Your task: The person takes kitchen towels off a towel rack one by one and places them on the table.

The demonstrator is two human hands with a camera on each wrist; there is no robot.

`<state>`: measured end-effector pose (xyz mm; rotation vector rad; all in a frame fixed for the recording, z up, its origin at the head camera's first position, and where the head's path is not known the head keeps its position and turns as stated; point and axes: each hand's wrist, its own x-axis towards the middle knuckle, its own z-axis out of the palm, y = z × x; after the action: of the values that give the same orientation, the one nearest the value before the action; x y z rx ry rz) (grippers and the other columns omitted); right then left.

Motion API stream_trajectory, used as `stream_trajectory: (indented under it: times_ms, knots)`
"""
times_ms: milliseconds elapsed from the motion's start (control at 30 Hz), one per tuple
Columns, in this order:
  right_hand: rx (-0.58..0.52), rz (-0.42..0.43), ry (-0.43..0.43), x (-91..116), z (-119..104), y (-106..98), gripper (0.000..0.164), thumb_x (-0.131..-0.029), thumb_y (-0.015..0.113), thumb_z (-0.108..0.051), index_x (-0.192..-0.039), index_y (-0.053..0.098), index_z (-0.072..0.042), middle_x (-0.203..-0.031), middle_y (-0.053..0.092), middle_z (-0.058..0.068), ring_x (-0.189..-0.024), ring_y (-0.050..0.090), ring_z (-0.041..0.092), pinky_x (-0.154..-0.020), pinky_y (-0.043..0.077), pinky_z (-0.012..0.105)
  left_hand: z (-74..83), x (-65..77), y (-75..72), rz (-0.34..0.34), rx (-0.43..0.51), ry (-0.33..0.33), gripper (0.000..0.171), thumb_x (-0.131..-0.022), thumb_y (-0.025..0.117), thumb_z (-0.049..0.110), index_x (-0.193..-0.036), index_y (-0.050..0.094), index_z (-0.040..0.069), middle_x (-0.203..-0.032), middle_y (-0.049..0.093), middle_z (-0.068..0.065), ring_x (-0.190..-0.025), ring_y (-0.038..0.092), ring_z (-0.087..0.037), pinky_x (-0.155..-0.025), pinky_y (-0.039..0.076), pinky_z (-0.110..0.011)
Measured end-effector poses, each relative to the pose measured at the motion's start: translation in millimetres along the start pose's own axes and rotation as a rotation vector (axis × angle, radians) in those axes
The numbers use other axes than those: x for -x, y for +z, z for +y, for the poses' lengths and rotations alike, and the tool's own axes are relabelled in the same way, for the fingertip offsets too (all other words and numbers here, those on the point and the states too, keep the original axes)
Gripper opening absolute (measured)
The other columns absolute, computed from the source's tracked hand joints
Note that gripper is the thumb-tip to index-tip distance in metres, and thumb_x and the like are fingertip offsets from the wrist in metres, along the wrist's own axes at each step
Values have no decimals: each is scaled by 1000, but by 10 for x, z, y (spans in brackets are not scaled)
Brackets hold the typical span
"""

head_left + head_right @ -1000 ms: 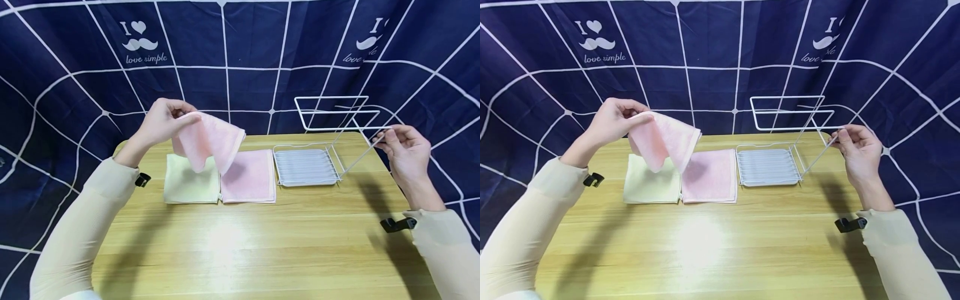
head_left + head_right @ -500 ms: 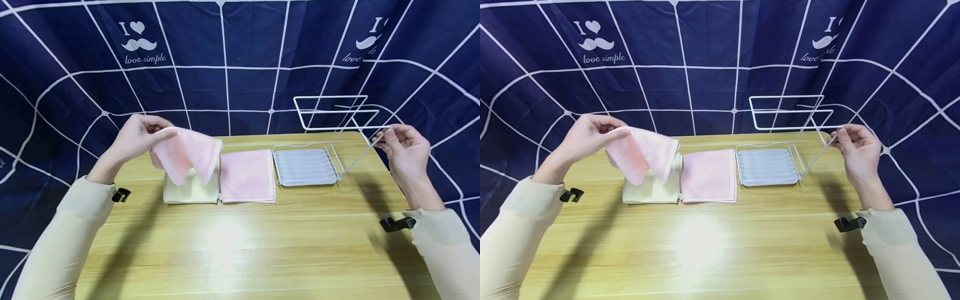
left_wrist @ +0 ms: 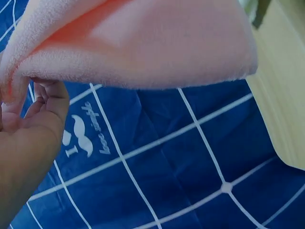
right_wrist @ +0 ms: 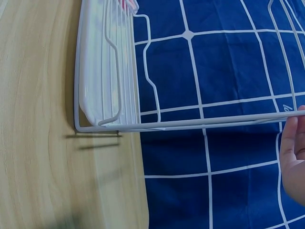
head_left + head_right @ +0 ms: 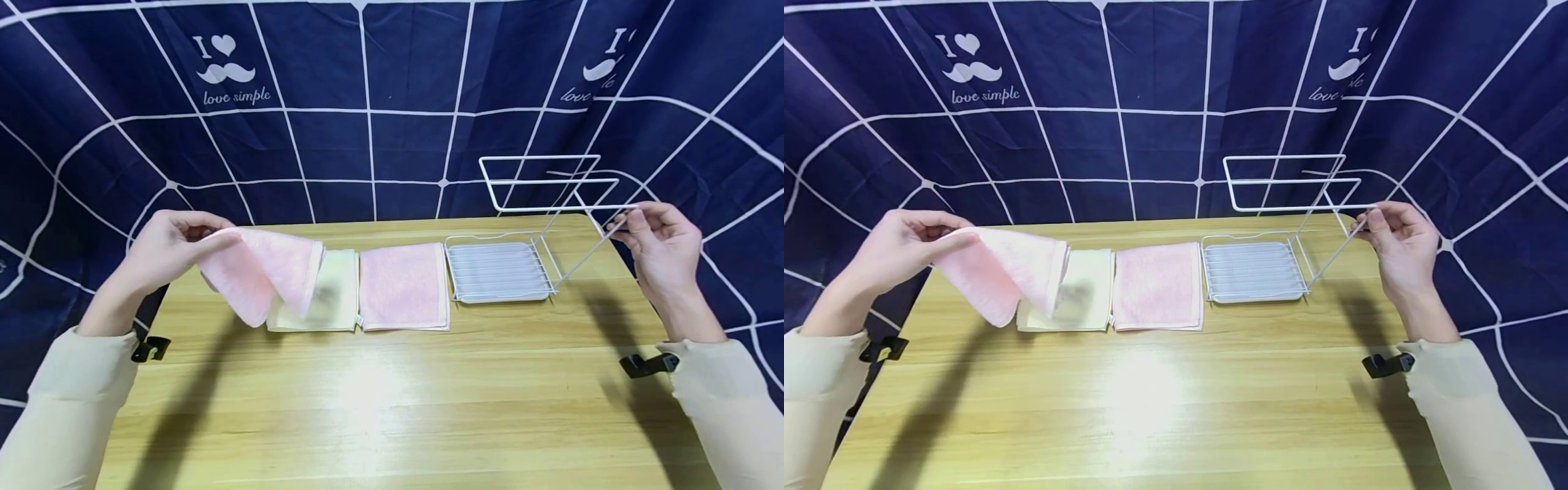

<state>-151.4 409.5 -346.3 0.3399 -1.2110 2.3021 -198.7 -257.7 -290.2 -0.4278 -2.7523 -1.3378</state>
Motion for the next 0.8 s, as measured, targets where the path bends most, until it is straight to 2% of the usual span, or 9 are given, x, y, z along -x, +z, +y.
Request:
stream_trajectory:
  times_ms: [67, 233, 333, 500, 633, 800]
  knots:
    - [11, -1, -8, 2, 0, 2, 11, -96, 53, 20, -102, 63, 22, -84, 74, 28, -77, 76, 32, -71, 65, 36, -49, 62, -49, 2, -3, -3, 10, -91, 83, 11, -99, 81, 6, -69, 67, 19, -57, 47, -3, -48, 33, -28]
    - [-41, -9, 12, 6, -11, 1, 12, -96, 52, 21, -103, 63, 22, -85, 74, 29, -78, 76, 33, -72, 66, 38, -141, 223, -163, 0, -34, -9, 9, -91, 83, 10, -98, 81, 7, -75, 72, 20, -62, 54, -1, -53, 40, -23]
    - [-54, -15, 22, 17, -11, -7, 13, -97, 51, 22, -103, 63, 22, -86, 74, 29, -79, 76, 34, -72, 66, 38, -185, 326, -212, 14, -50, -37, 8, -91, 83, 10, -98, 81, 6, -74, 72, 19, -62, 55, 0, -55, 42, -21]
    - [-19, -17, 20, 21, -3, -2, 12, -97, 52, 21, -103, 62, 22, -86, 74, 28, -79, 76, 33, -72, 65, 36, -291, 512, -275, 24, -46, -74, 5, -91, 82, 9, -97, 82, 9, -74, 73, 19, -61, 55, -1, -53, 41, -23]
    - [-17, -16, 19, 20, -1, -3, 12, -96, 53, 21, -104, 63, 22, -87, 74, 28, -79, 76, 33, -73, 65, 36, -369, 652, -322, 9, -22, -67, 9, -91, 81, 6, -98, 82, 12, -77, 74, 20, -62, 57, 0, -53, 42, -23]
    - [44, -8, -26, 16, 9, -8, 10, -96, 56, 19, -103, 63, 21, -85, 75, 25, -78, 76, 30, -71, 65, 34, -387, 756, -390, 19, -18, -84, 10, -91, 81, 5, -99, 81, 12, -80, 75, 20, -63, 59, 0, -54, 44, -21]
